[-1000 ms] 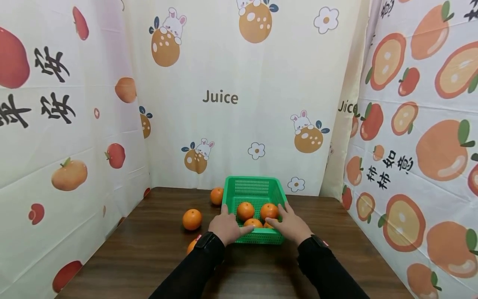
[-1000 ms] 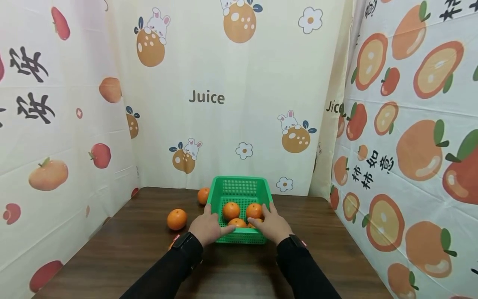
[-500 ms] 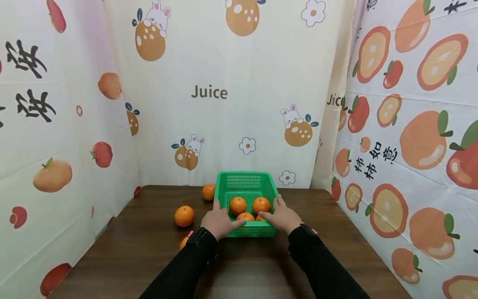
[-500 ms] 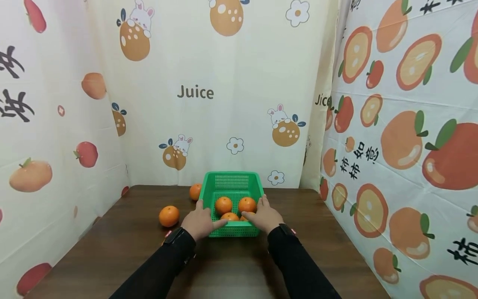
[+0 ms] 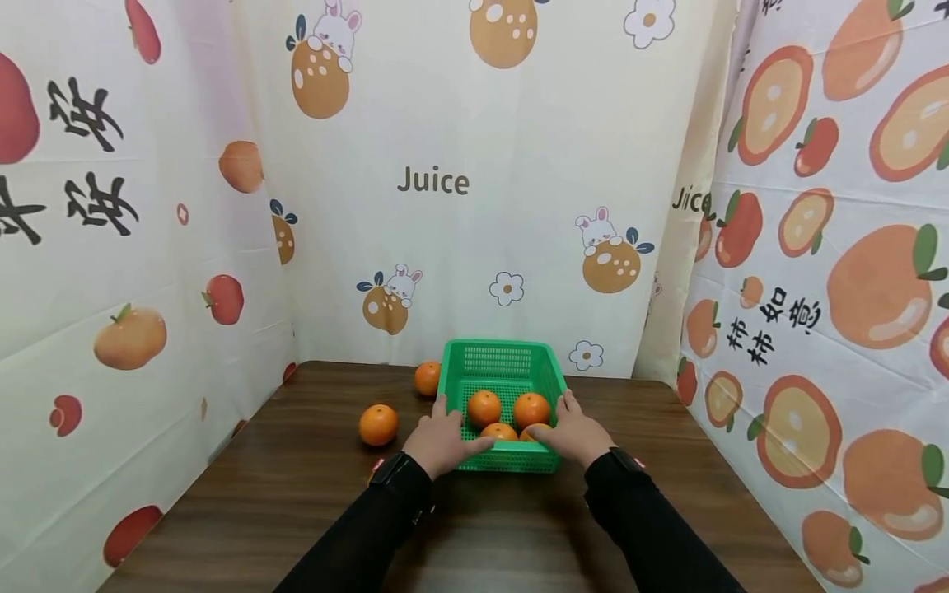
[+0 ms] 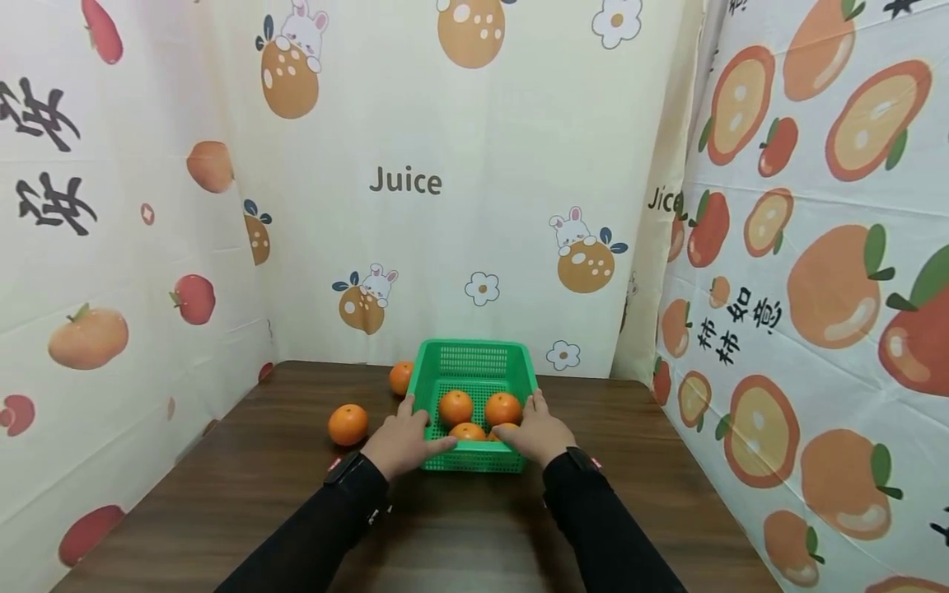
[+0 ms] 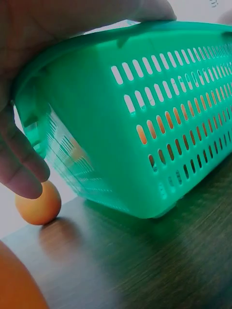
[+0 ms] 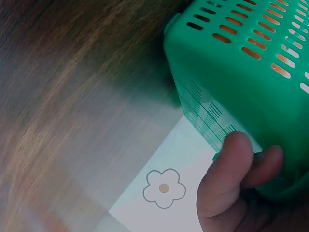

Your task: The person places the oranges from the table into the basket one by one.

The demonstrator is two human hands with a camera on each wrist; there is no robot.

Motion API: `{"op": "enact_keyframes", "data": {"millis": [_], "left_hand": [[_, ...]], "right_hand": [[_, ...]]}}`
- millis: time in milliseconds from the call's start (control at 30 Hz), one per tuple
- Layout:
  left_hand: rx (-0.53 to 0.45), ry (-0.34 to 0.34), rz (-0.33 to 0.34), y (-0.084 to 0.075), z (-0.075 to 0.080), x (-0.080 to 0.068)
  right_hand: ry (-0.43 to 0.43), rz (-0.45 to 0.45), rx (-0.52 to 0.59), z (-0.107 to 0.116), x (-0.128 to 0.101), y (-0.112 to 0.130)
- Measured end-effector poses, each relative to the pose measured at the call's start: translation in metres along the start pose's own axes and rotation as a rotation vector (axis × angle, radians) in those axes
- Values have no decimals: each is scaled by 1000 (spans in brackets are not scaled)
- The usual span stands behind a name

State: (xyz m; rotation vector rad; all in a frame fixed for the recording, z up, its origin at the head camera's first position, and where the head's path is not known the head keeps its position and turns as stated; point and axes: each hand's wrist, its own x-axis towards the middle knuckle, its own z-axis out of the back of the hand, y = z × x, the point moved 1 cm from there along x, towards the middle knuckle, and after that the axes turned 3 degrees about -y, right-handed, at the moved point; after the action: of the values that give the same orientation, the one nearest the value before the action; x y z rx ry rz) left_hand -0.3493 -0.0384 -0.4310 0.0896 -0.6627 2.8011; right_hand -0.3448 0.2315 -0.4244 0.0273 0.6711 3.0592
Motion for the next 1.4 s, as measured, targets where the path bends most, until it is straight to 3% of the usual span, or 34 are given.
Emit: {"op": "enact_keyframes", "data": {"millis": [300, 733, 1133, 1400], "left_hand": [[4, -24, -18, 4, 0, 5], [-233, -33, -4, 19, -15, 10], [-185, -84, 12, 34, -13, -3], [-181, -104, -78, 48, -1, -9]], "right_hand": [[5, 8, 145, 4, 9, 2], [21, -28, 275, -5, 10, -4], [21, -54, 272, -3, 5, -2], [19, -49, 264, 1, 2, -5]]}}
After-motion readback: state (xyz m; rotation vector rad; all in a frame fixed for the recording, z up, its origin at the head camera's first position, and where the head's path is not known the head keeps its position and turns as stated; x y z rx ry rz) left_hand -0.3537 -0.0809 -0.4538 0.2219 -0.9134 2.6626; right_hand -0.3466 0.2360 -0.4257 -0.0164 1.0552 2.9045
